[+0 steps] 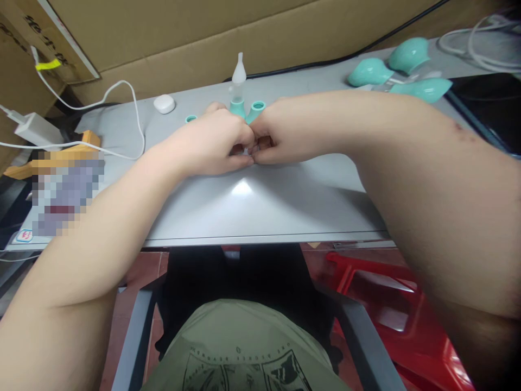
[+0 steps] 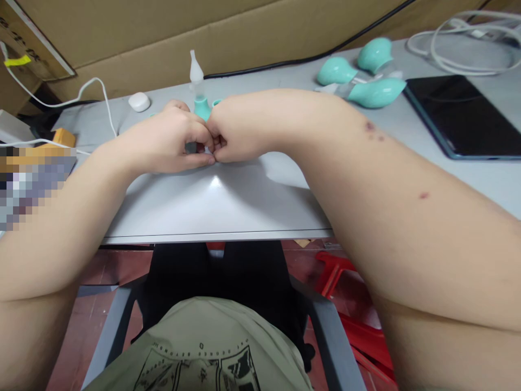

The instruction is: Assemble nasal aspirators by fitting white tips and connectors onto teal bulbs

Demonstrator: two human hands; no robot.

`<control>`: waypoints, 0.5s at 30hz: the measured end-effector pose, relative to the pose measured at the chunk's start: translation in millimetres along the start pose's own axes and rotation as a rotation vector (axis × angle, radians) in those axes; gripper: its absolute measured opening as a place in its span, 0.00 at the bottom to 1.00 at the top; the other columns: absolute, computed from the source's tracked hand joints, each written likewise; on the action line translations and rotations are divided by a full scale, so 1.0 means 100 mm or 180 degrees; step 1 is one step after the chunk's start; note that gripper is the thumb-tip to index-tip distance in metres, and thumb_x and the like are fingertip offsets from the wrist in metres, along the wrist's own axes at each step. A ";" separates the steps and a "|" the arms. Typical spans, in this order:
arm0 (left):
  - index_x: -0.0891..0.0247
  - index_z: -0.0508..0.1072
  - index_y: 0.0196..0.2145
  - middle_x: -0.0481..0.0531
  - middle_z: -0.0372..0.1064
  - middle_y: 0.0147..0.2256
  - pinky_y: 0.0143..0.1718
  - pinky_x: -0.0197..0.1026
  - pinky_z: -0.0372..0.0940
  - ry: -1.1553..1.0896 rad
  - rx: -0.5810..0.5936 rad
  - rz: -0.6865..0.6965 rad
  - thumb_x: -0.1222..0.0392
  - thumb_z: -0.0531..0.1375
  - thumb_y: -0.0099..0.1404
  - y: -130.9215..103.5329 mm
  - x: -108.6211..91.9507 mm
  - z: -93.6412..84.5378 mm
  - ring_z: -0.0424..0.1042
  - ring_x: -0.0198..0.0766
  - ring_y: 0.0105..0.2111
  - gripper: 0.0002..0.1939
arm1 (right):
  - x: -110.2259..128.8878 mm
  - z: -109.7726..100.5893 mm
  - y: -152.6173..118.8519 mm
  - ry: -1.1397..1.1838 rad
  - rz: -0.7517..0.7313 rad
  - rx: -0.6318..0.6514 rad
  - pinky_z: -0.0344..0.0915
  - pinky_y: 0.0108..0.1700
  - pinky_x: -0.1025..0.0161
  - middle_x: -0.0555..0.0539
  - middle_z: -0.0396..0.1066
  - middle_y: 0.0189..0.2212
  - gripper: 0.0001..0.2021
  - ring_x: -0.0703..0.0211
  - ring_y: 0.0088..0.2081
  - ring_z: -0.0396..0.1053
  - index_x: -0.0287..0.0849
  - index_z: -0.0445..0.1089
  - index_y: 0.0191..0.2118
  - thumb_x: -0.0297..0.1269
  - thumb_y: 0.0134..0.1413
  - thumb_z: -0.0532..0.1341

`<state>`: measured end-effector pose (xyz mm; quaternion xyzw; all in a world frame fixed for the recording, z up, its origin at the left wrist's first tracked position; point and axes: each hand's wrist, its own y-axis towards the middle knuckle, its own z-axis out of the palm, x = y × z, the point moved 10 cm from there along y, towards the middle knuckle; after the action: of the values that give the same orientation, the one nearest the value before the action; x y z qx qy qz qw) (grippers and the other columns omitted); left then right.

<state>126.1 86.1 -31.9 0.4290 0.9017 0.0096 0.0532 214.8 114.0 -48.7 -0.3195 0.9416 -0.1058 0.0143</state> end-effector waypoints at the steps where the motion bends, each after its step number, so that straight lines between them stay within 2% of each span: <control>1: 0.56 0.88 0.42 0.51 0.85 0.40 0.72 0.62 0.65 -0.0019 0.0023 -0.0011 0.52 0.63 0.78 0.00 0.01 0.01 0.82 0.48 0.42 0.13 | 0.00 0.00 0.00 0.0004 -0.0053 -0.0020 0.72 0.47 0.51 0.42 0.75 0.33 0.25 0.44 0.43 0.79 0.40 0.83 0.43 0.59 0.79 0.67; 4: 0.56 0.87 0.41 0.51 0.86 0.40 0.71 0.61 0.66 -0.0063 0.0064 -0.0019 0.52 0.63 0.78 0.00 0.01 0.01 0.80 0.49 0.42 0.13 | 0.00 0.01 0.01 -0.0032 -0.0185 -0.0044 0.71 0.45 0.51 0.42 0.75 0.33 0.24 0.44 0.42 0.78 0.41 0.85 0.45 0.59 0.78 0.66; 8: 0.57 0.87 0.41 0.53 0.86 0.41 0.71 0.62 0.66 -0.0068 0.0086 -0.0037 0.52 0.63 0.78 -0.01 0.00 0.01 0.79 0.50 0.42 0.13 | 0.00 0.02 0.01 -0.0034 -0.0138 0.0002 0.71 0.46 0.50 0.41 0.75 0.34 0.21 0.42 0.44 0.79 0.41 0.85 0.46 0.55 0.78 0.66; 15: 0.56 0.86 0.41 0.52 0.85 0.41 0.72 0.62 0.64 -0.0060 0.0098 -0.0086 0.53 0.63 0.79 -0.01 0.01 0.01 0.80 0.50 0.42 0.12 | 0.03 -0.02 -0.02 0.0204 0.0033 0.0003 0.70 0.47 0.49 0.42 0.73 0.32 0.23 0.44 0.42 0.79 0.40 0.82 0.40 0.58 0.77 0.69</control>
<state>125.0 86.0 -32.9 0.4177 0.9069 -0.0090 0.0552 213.4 111.6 -46.5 -0.3110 0.9432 -0.1163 -0.0151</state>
